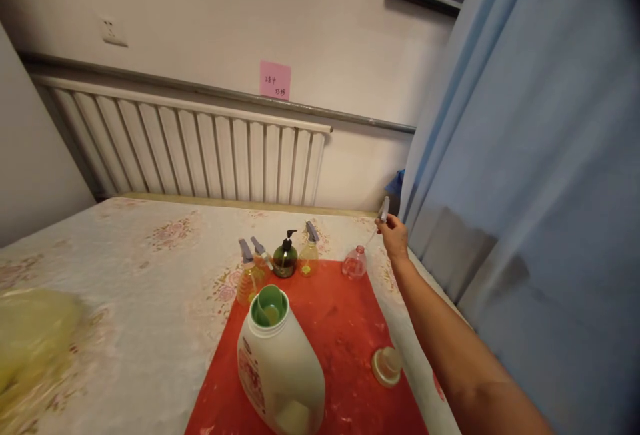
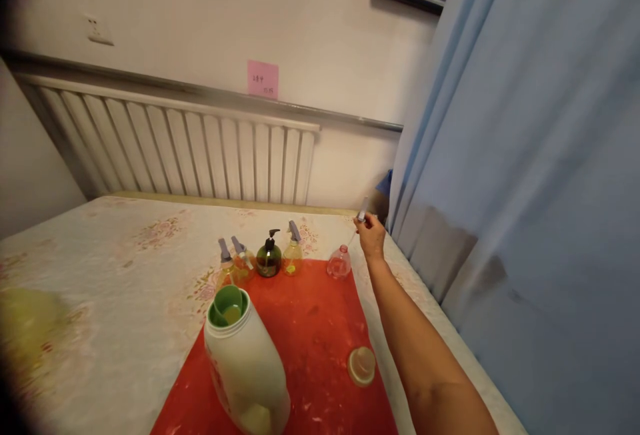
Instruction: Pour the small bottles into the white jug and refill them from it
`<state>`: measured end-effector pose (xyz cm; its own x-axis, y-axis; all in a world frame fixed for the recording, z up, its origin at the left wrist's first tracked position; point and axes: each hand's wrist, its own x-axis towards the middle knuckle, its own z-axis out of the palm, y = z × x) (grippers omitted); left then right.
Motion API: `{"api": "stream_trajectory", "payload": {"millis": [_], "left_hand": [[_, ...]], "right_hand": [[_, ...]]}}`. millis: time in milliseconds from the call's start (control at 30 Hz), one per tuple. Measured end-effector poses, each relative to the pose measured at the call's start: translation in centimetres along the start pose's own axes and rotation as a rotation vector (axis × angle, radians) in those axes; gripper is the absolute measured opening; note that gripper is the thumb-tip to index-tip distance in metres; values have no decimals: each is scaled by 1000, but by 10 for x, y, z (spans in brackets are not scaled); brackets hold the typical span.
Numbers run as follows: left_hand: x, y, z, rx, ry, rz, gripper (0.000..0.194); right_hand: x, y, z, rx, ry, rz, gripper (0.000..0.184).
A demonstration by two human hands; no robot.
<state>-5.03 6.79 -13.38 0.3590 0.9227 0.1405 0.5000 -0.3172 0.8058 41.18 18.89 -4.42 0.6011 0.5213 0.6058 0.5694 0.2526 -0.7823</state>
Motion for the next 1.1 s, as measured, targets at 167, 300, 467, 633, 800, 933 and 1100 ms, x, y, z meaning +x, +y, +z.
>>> {"api": "stream_trajectory", "payload": {"millis": [167, 300, 467, 633, 800, 933, 1100], "left_hand": [[71, 2, 8, 14, 7, 24, 44], [119, 4, 13, 11, 21, 44, 43], [164, 4, 15, -6, 54, 59, 51], [185, 2, 15, -18, 91, 56, 54], [192, 4, 20, -46, 128, 38, 43], [191, 8, 19, -143, 169, 0, 30], [192, 16, 23, -230, 164, -30, 69]], "right_hand": [[5, 23, 14, 13, -4, 39, 33], [4, 44, 21, -23, -67, 100, 24], [-4, 74, 27, -71, -167, 197, 29], [-19, 97, 34, -95, -223, 248, 31], [-35, 111, 40, -96, -275, 305, 31], [-43, 121, 41, -111, -278, 336, 32], [-51, 127, 41, -120, -269, 336, 32]]}}
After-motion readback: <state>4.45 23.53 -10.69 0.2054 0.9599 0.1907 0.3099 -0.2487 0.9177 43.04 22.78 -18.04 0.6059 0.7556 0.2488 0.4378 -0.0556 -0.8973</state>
